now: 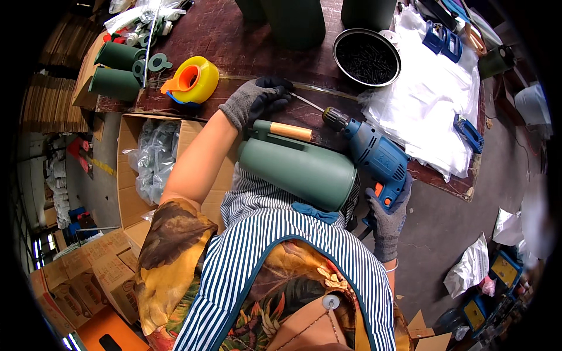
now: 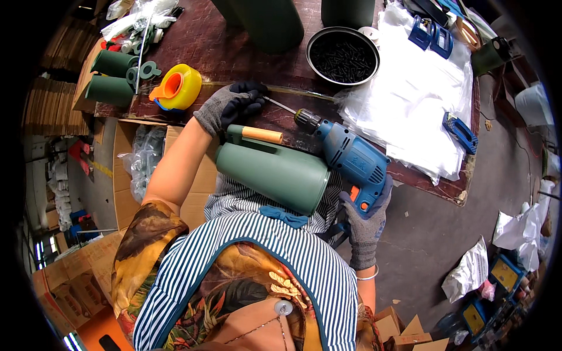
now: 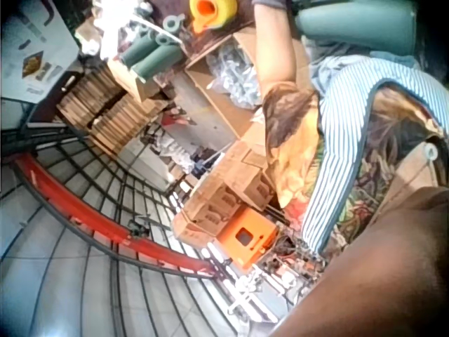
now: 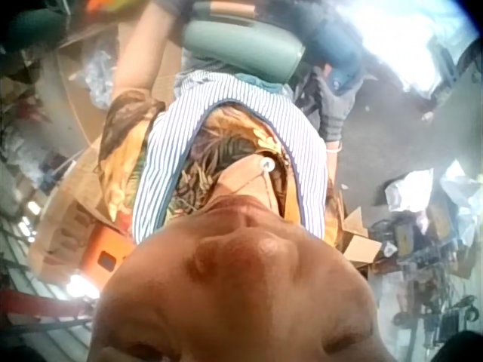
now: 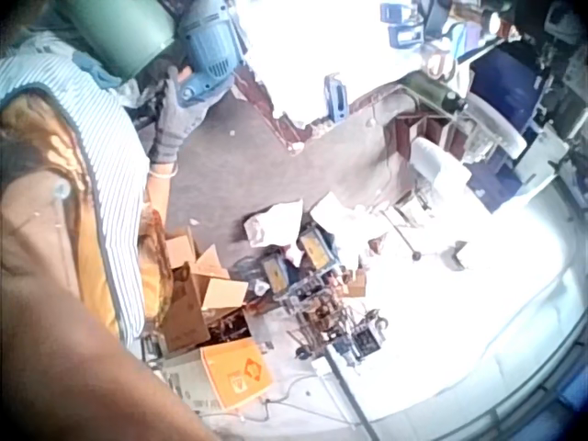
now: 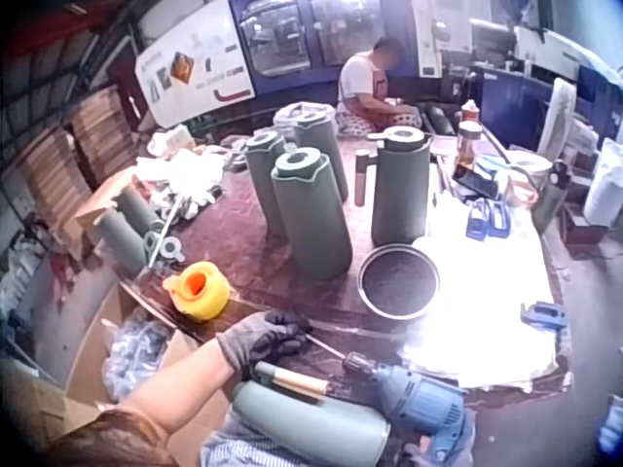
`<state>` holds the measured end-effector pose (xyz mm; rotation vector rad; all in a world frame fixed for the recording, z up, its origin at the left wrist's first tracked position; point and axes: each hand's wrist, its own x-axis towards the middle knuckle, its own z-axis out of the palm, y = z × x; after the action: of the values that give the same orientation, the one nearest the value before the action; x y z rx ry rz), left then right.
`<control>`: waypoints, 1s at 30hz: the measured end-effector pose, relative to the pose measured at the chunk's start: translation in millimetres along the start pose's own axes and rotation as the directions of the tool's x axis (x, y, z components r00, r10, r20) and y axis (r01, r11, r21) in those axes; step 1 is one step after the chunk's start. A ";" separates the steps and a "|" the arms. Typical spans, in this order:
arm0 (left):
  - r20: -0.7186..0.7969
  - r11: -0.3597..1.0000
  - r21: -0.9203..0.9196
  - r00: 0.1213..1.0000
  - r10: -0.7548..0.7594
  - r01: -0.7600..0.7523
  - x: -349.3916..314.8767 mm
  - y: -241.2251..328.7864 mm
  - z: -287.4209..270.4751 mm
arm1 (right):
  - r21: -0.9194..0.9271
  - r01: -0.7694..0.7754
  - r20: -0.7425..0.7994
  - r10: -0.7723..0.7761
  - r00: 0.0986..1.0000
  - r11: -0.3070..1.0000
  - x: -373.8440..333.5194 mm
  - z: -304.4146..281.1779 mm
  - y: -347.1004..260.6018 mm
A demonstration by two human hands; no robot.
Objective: The person uses a power drill to drive a screw into a wooden handle on a green flask, places the flask into a plastic bag and then into a cardboard box, and finally seals the box with tape.
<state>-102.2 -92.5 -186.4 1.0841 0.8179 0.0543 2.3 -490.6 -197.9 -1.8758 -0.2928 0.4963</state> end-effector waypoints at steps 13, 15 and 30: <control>-0.009 0.964 0.135 0.973 0.231 -0.228 14.4 -7.6 4.7 | -0.069 0.068 0.013 -0.067 0.998 0.995 -0.4 -2.2 3.8; 0.027 0.955 0.225 0.981 0.193 -0.194 11.8 0.6 1.6 | -0.098 0.123 0.033 -0.120 0.992 0.988 0.2 -4.7 3.8; 0.318 0.340 0.790 0.816 0.483 -0.510 -74.3 -25.9 10.8 | 0.463 -0.314 0.239 0.224 0.945 0.829 14.8 -35.8 47.1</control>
<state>-157.4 -144.5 -163.0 2.2999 0.4043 0.1657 30.5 -530.5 -234.4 -1.3704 -0.0014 0.8485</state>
